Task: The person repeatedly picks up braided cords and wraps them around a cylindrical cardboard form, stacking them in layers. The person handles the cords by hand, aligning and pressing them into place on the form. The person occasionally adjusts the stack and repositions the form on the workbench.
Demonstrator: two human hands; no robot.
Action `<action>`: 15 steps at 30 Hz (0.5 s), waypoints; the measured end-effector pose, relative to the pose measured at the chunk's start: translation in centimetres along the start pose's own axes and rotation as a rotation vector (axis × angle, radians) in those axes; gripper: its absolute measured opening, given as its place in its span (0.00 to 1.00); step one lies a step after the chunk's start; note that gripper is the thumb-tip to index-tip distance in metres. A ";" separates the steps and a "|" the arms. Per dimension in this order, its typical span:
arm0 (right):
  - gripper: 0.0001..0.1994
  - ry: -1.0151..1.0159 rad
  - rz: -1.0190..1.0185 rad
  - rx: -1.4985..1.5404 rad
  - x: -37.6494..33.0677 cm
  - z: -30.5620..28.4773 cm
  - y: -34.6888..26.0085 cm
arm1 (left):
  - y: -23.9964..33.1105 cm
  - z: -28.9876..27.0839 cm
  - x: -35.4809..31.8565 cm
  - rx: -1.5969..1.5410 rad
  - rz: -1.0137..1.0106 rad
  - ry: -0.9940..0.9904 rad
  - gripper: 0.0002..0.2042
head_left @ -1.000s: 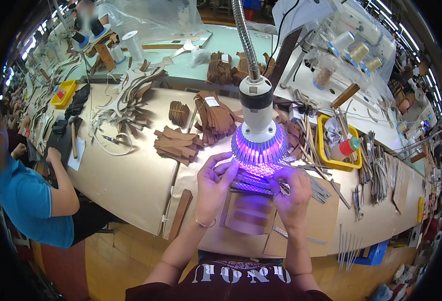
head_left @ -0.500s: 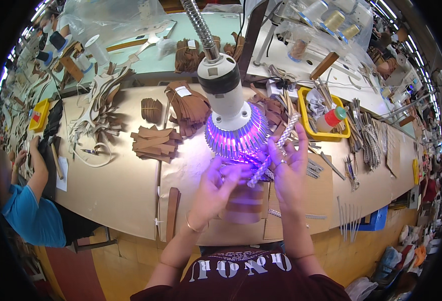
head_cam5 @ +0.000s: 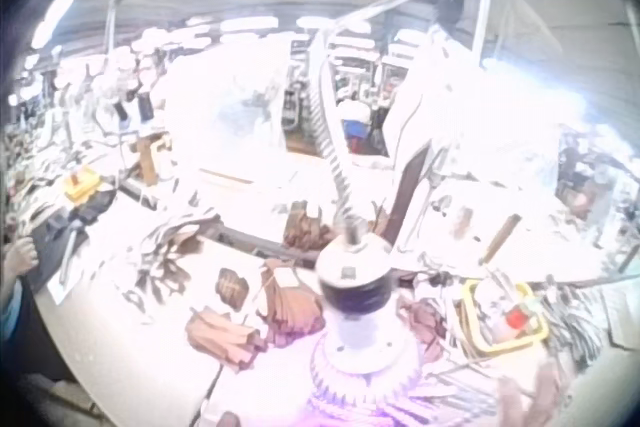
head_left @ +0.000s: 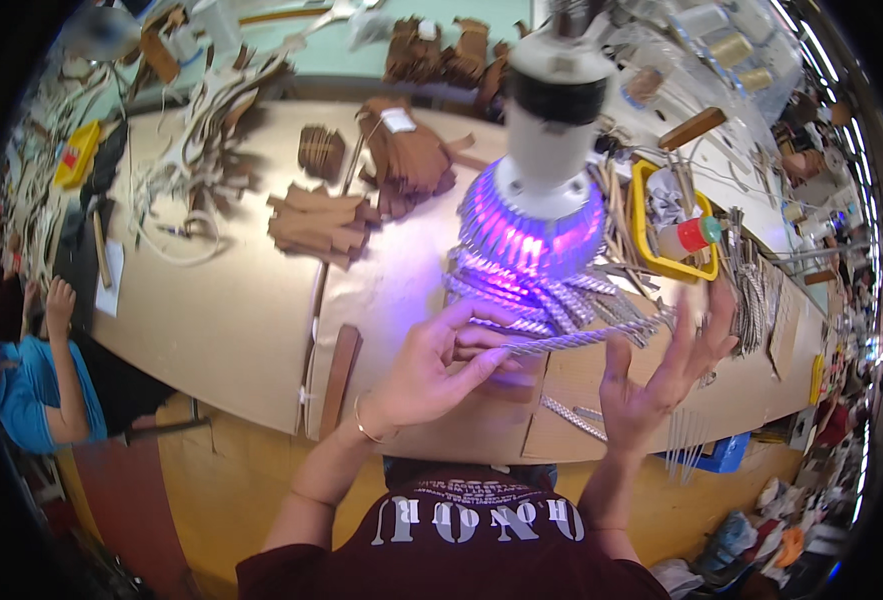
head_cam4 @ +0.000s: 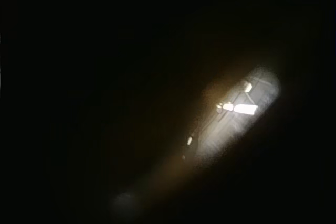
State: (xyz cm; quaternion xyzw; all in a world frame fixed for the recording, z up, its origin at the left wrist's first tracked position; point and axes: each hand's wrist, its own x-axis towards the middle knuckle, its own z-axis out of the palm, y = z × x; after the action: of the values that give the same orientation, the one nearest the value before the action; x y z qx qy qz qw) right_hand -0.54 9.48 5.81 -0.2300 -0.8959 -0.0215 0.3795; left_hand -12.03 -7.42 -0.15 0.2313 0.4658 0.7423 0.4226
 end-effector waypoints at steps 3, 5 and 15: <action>0.19 -0.651 -0.217 0.158 -0.7 -2.4 0.3 | -0.5 -0.4 -1.3 -0.069 -0.040 -0.073 0.13; 0.10 -0.750 -0.127 0.316 -1.0 -2.3 -0.1 | -1.5 -0.3 -2.0 0.041 0.017 0.076 0.12; 0.05 -1.067 0.172 0.554 0.9 -0.4 -2.0 | -7.8 -0.6 -5.9 0.719 0.325 0.462 0.20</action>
State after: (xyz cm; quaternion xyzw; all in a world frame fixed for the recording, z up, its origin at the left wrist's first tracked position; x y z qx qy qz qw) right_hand -1.69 7.93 7.05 -0.1735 -0.9129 0.3616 -0.0761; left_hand -6.09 -11.10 -7.10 0.2617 0.7336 0.6222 0.0786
